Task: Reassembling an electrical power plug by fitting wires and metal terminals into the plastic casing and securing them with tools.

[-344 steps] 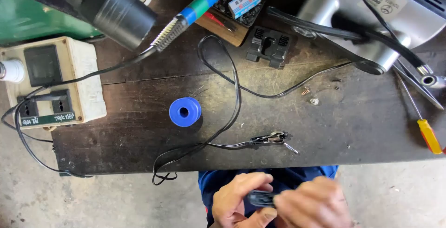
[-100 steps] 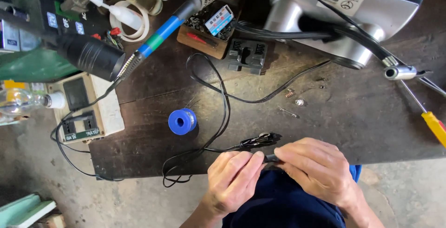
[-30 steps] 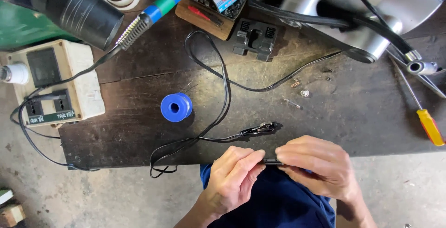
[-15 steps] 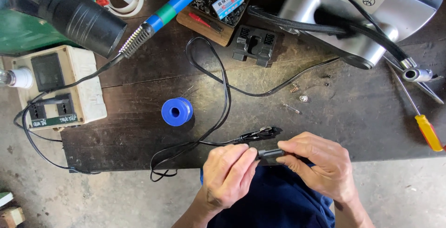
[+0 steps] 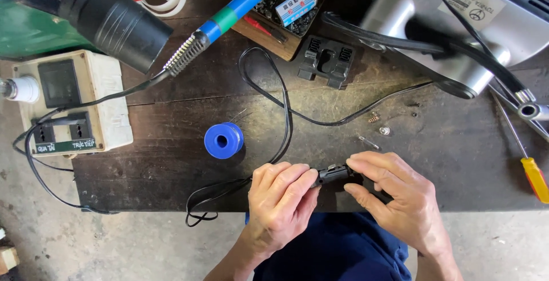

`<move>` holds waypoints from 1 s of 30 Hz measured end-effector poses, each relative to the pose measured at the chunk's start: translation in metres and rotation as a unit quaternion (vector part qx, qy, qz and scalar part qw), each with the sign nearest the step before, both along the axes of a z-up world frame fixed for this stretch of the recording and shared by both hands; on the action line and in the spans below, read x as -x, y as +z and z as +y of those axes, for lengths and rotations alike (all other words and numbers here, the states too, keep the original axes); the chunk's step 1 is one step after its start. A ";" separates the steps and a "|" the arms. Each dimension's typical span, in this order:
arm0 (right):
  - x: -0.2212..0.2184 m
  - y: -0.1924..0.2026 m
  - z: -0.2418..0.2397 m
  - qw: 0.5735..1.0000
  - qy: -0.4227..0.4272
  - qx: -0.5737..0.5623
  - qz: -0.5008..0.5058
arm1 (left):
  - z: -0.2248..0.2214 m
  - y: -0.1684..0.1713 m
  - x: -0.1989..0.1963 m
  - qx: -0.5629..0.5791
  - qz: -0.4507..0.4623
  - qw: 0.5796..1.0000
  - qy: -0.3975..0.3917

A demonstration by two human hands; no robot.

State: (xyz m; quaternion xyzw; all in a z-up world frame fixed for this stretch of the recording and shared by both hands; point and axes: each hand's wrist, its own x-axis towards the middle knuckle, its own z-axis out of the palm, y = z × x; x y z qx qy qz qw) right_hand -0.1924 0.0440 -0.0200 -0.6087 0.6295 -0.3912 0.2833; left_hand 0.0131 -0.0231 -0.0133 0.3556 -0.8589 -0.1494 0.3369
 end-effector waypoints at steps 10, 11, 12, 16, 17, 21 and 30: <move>-0.003 0.002 -0.016 0.999 0.011 0.026 0.032 | -0.005 0.003 0.004 -0.105 0.057 0.993 -0.016; -0.003 0.001 -0.016 0.999 0.011 0.025 0.031 | -0.005 0.003 0.003 -0.107 0.056 0.993 -0.016; -0.002 0.001 -0.016 0.999 0.015 0.025 0.033 | -0.005 0.002 0.003 -0.114 0.056 0.992 -0.015; -0.001 -0.002 -0.017 0.998 0.028 0.029 0.050 | -0.006 0.001 0.002 -0.125 0.062 0.990 -0.012; -0.001 -0.003 -0.017 0.998 0.028 0.028 0.050 | -0.007 0.001 0.002 -0.125 0.062 0.990 -0.012; -0.003 -0.002 -0.019 0.999 0.022 0.026 0.042 | -0.008 0.003 0.003 -0.127 0.059 0.990 -0.008; -0.003 0.001 -0.019 0.999 0.001 -0.015 0.044 | -0.010 0.008 0.006 -0.132 0.050 0.990 -0.002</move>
